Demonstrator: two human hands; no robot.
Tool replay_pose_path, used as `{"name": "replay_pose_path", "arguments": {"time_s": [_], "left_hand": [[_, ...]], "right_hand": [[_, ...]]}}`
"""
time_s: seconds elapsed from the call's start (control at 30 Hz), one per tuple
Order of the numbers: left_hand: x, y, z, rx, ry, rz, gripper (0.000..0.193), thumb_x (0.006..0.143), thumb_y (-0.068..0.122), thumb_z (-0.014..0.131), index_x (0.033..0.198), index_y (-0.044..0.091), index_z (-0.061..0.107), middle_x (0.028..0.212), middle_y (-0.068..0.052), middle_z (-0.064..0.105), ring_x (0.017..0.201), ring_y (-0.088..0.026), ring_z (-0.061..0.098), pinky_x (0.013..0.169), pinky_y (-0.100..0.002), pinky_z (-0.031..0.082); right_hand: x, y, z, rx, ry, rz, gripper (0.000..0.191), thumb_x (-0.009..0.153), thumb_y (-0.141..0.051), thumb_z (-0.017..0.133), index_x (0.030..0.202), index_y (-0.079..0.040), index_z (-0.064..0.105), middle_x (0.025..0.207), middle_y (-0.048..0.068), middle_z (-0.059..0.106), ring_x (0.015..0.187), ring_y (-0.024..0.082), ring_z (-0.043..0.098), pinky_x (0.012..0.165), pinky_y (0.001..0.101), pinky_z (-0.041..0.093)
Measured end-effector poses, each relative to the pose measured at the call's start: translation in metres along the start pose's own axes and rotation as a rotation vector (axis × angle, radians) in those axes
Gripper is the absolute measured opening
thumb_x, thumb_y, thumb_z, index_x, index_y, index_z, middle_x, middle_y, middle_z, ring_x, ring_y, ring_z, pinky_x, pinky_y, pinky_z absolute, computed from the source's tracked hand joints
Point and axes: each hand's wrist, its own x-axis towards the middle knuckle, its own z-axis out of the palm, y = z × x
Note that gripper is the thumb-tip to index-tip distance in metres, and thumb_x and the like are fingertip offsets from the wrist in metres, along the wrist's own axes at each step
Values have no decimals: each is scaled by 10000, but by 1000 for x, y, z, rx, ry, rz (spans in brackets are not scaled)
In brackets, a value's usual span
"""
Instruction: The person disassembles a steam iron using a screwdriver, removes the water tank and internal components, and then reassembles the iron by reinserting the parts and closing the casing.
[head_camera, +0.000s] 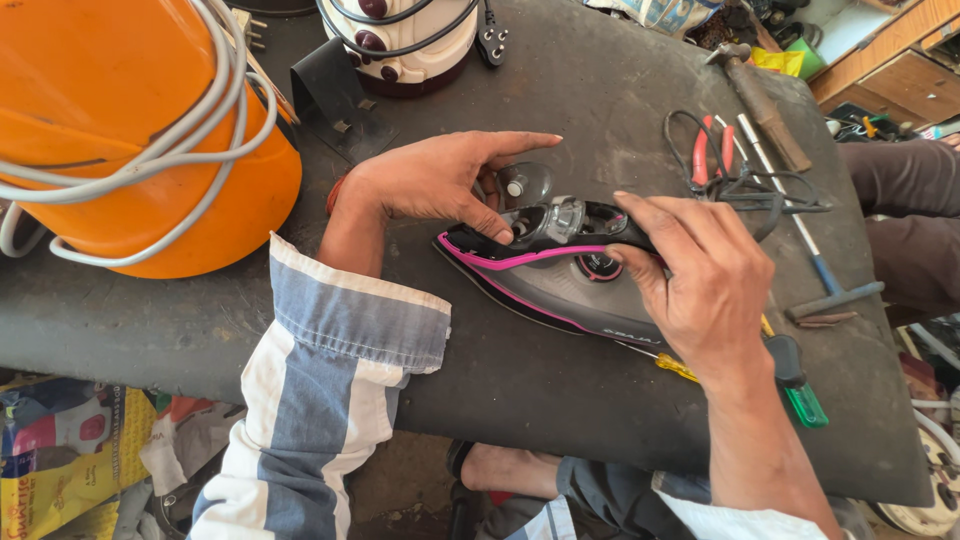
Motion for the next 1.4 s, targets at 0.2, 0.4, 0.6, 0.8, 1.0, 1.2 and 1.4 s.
{"name": "replay_pose_path", "arguments": {"time_s": [0.2, 0.4, 0.6, 0.8, 1.0, 1.2, 1.4], "left_hand": [[-4, -1, -2, -48, 13, 57, 1036, 703, 226, 916, 1586, 258, 374, 1083, -60, 679, 866, -141, 666, 770, -313, 577], [-2, -3, 0, -74, 10, 120, 899, 780, 200, 887, 1571, 222, 461, 961, -44, 596, 868, -138, 600, 769, -304, 541], [-1, -1, 3, -307, 35, 184, 779, 858, 170, 856, 1549, 162, 497, 962, 19, 679, 893, -85, 616, 805, -275, 521], [0, -3, -3, -545, 88, 226, 743, 905, 171, 814, 1564, 119, 474, 934, 20, 705, 829, -52, 602, 741, -248, 494], [4, -13, -4, -444, 276, 200, 597, 984, 260, 771, 1517, 83, 567, 897, 7, 684, 809, -64, 623, 711, -227, 504], [18, -26, -9, -350, 498, 28, 558, 953, 306, 744, 1423, 53, 582, 834, -21, 735, 713, -83, 692, 626, -241, 550], [22, -35, -17, 150, 618, -23, 539, 916, 305, 787, 1356, 29, 642, 762, -62, 756, 659, -119, 680, 630, -279, 518]], "right_hand": [[-6, 3, 7, 38, 20, 34, 417, 950, -322, 780, 1292, -89, 730, 1159, 75, 717, 1012, 286, 657, 883, 395, 530], [-5, 13, 3, 153, -30, 53, 433, 943, -350, 751, 1283, -83, 721, 1184, 88, 719, 1030, 291, 671, 893, 390, 532], [11, 18, -6, 230, -21, 63, 375, 1007, -325, 739, 1263, -51, 717, 1161, 113, 716, 1026, 280, 684, 897, 359, 529], [31, 18, -18, 242, 24, 49, 366, 995, -305, 719, 1229, -24, 714, 1125, 155, 712, 1039, 323, 685, 904, 398, 532], [28, 36, -19, 238, 64, 116, 433, 1078, -402, 678, 1282, -21, 704, 1141, 159, 698, 1079, 295, 690, 935, 391, 526], [4, 94, -9, 109, 106, 197, 411, 1103, -327, 657, 1349, 2, 669, 1095, 160, 630, 1023, 271, 625, 923, 350, 485], [-4, 150, 7, 57, 75, 185, 349, 987, -142, 747, 1293, 10, 677, 1157, 168, 679, 1081, 285, 653, 972, 349, 503]]}}
